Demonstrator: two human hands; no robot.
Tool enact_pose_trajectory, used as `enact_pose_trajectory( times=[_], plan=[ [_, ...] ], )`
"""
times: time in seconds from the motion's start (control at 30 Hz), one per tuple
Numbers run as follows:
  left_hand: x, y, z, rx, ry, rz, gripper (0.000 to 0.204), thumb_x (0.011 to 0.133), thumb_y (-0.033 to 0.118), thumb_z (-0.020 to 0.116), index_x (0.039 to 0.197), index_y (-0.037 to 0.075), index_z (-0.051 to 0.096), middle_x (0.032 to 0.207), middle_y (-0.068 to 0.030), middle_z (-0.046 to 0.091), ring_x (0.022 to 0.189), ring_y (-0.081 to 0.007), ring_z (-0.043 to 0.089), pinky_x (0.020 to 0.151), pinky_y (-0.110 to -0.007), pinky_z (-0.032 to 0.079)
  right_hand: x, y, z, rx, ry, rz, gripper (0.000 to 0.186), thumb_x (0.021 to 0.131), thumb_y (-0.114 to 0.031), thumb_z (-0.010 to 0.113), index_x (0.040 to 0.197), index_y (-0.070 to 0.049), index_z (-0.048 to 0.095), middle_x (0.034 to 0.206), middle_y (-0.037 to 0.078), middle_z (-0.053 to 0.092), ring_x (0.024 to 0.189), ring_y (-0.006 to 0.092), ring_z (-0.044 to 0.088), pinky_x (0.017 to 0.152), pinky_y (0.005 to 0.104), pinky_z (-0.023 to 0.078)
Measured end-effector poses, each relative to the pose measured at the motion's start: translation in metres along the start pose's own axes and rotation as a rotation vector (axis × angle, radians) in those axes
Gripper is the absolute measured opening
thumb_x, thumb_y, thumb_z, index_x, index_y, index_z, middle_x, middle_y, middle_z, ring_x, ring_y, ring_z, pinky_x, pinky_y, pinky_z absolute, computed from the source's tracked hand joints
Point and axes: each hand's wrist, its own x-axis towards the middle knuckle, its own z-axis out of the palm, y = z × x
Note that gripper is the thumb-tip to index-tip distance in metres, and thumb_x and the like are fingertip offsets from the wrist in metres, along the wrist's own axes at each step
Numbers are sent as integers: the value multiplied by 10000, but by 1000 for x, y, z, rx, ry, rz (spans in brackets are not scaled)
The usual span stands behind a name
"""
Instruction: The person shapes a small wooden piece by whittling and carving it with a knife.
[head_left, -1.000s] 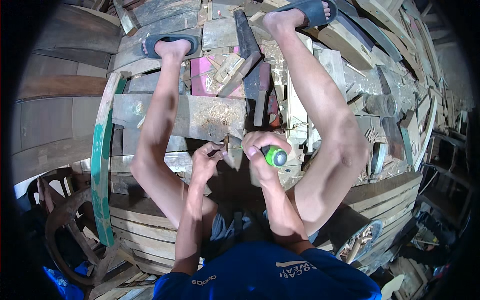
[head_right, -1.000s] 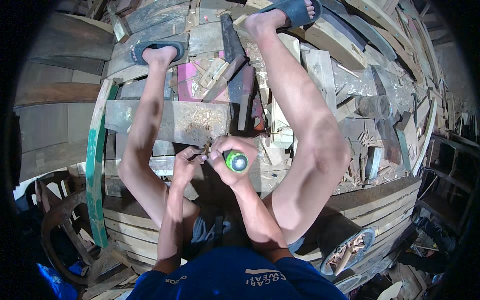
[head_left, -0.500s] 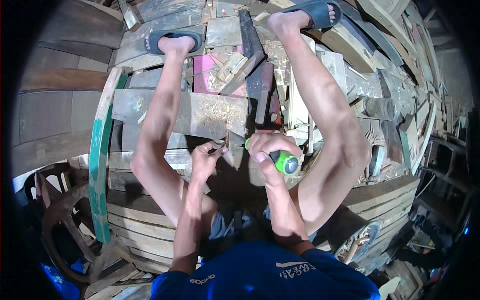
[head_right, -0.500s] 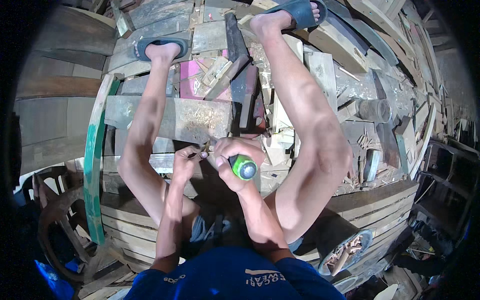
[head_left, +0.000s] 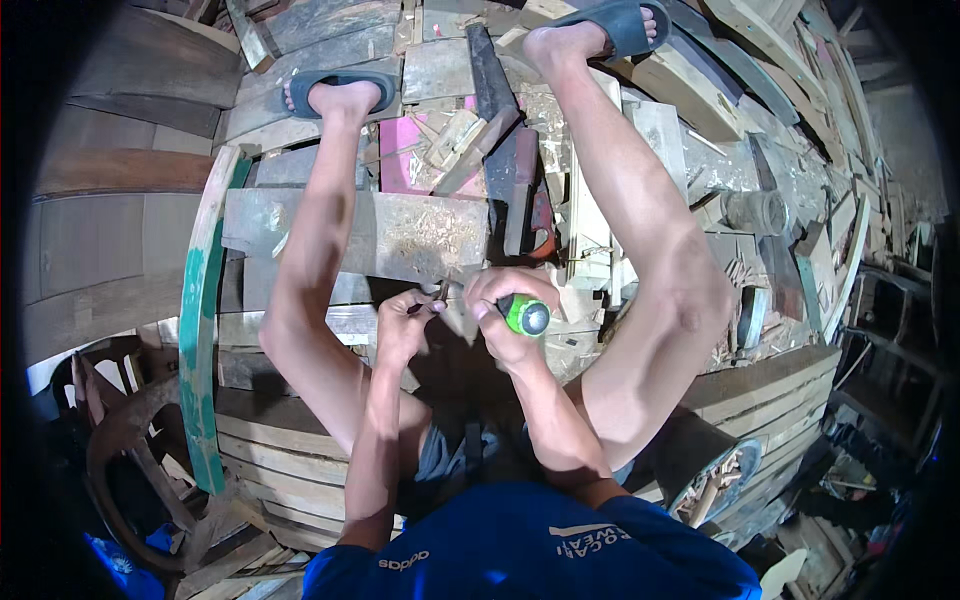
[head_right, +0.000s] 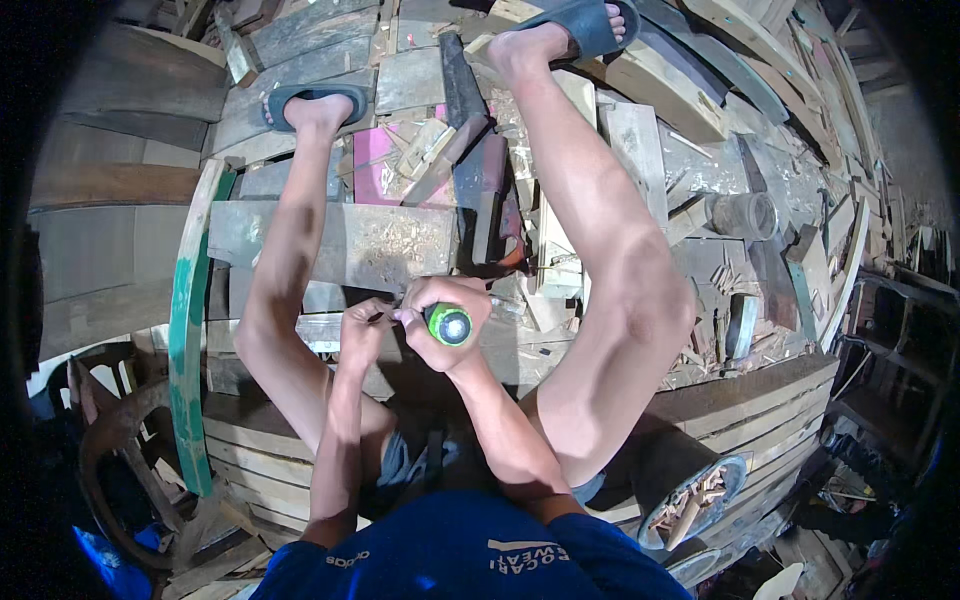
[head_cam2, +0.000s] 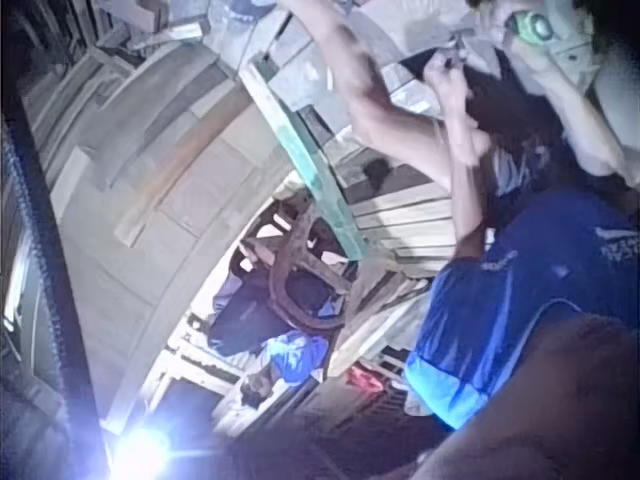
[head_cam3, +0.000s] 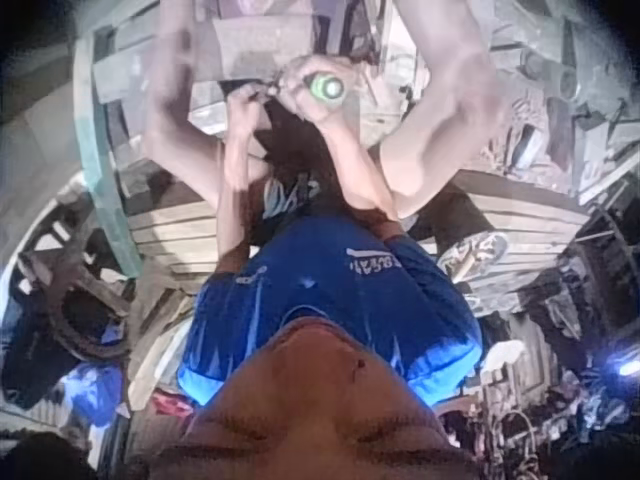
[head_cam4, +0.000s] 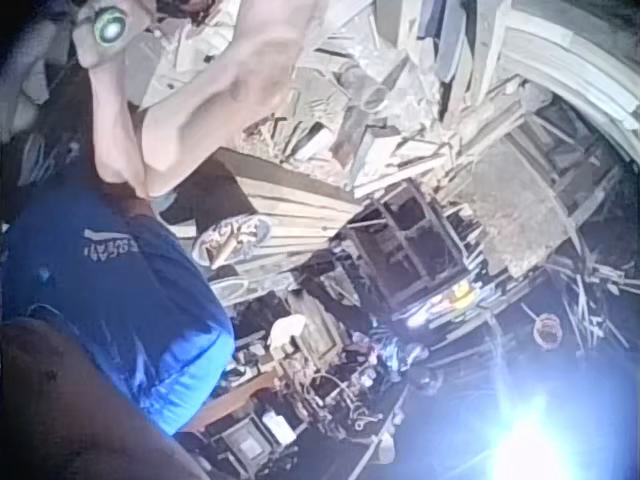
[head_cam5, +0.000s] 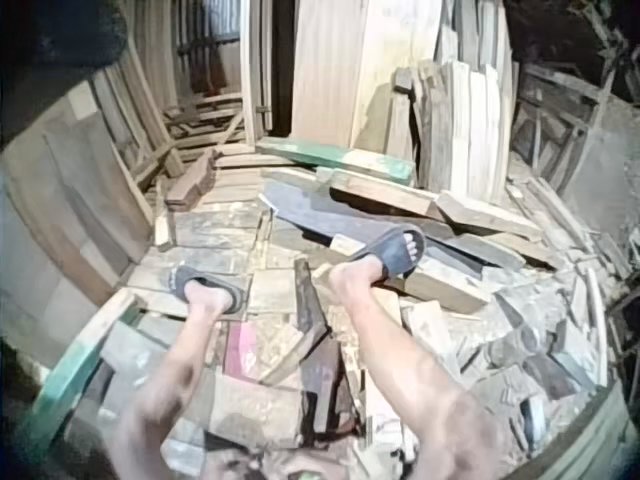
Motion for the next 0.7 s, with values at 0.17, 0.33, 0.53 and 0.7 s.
enact_pose_trajectory(
  times=[0.17, 0.33, 0.53, 0.7],
  plan=[
    [-2, 9, -1, 79, 20, -42, 102, 774, 30, 730, 733, -10, 646, 638, 3, 572, 630, -65, 439, 580, -256, 387, 5, -13, 0, -69, -83, -115, 173, 736, -8, 622, 646, -4, 474, 574, 71, 514, 483, 187, 475, 491, 325, 407],
    [-6, 20, 2, 82, 23, -67, 80, 778, -8, 707, 725, -18, 648, 705, -23, 651, 680, -65, 505, 654, -248, 431, -2, 3, -3, -49, 9, -16, 168, 730, 21, 613, 646, -2, 470, 593, 77, 521, 509, 177, 479, 500, 314, 409],
    [-1, 5, -1, 0, -8, 57, 88, 785, 34, 715, 751, -23, 657, 718, -31, 658, 691, -72, 518, 665, -261, 441, 2, -2, 1, -70, -44, 12, 150, 703, 51, 578, 639, 11, 448, 568, 80, 502, 499, 181, 463, 495, 321, 390],
    [-1, 11, -2, 131, 9, -51, 133, 790, 81, 712, 732, -16, 641, 651, -27, 618, 625, -67, 480, 591, -269, 426, 2, -6, 0, -81, -64, -75, 158, 708, 22, 585, 624, 5, 453, 554, 65, 494, 486, 183, 465, 496, 327, 417]
  ],
)
